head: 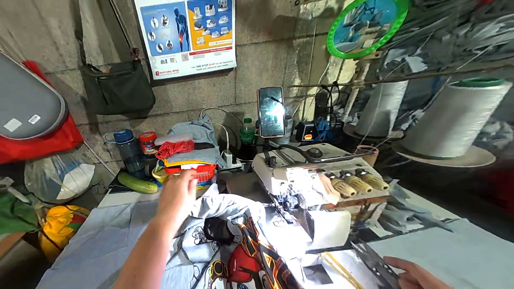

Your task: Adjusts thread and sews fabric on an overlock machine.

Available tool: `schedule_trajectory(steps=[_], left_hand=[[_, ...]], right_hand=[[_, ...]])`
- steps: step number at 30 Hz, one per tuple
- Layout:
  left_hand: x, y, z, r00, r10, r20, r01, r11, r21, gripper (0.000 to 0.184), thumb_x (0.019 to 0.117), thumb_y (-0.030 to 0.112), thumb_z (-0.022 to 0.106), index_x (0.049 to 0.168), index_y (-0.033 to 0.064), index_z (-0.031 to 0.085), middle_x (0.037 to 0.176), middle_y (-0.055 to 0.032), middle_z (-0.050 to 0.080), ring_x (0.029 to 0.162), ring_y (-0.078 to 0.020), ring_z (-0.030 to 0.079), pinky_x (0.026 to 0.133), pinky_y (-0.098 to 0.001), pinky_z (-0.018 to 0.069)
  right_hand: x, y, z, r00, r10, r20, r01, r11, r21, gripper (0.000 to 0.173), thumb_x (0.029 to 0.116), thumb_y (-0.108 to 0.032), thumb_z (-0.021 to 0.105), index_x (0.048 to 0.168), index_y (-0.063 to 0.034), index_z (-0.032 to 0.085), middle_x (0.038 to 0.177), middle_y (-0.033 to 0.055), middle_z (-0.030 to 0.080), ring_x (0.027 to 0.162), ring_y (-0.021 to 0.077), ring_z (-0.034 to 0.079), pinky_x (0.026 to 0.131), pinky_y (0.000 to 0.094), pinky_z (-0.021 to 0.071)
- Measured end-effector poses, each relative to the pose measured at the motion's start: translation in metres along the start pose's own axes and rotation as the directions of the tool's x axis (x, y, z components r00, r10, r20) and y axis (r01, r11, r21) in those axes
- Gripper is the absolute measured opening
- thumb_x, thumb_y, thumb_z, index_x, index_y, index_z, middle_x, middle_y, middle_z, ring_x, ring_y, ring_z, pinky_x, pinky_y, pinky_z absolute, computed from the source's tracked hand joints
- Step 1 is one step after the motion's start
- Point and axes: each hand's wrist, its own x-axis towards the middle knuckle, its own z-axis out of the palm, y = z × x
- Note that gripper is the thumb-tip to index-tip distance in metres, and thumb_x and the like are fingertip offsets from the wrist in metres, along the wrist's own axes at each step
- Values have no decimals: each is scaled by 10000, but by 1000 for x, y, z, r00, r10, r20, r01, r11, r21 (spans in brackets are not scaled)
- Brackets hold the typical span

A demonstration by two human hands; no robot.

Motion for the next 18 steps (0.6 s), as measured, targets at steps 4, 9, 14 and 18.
schedule_trajectory(steps=[4, 9, 14, 18], left_hand=[[0, 75, 44, 974, -3, 225, 9, 1000, -27, 606, 1004, 460, 600, 1490, 108, 519, 1402, -166, 607, 1317, -354, 557, 1090, -566, 437], [-1, 106, 77, 899, -153, 410, 54, 969, 242, 442, 1038, 390, 527, 1376, 114, 597, 1445, -145, 531, 1230, -313, 591, 1000, -525, 465], [-5, 105, 68, 895, -98, 434, -11, 970, 243, 283, 1068, 257, 496, 1201, 64, 656, 1186, -149, 675, 1137, -314, 653, 931, -498, 520], [2, 102, 69, 902, -71, 426, -44, 966, 253, 274, 1073, 237, 487, 1171, 58, 669, 1154, -152, 687, 1118, -319, 664, 919, -498, 528]], right_hand=[[4, -14, 19, 998, 53, 35, -45, 978, -202, 415, 1036, -60, 373, 1365, 50, 600, 1282, 344, 627, 1198, 544, 600, 981, 690, 456], [-1, -12, 24, 998, 43, -56, -51, 986, -156, 413, 1032, -51, 376, 1362, 63, 597, 1269, 352, 628, 1194, 531, 608, 987, 660, 464], [-3, 12, 5, 998, 11, -60, 2, 976, 219, 424, 1002, -13, 396, 1373, 150, 519, 1097, 344, 656, 951, 407, 666, 885, 531, 523], [-14, 6, -5, 992, 129, 18, -113, 786, 607, 395, 995, 1, 420, 1375, 93, 479, 988, 97, 619, 767, 124, 660, 698, 324, 589]])
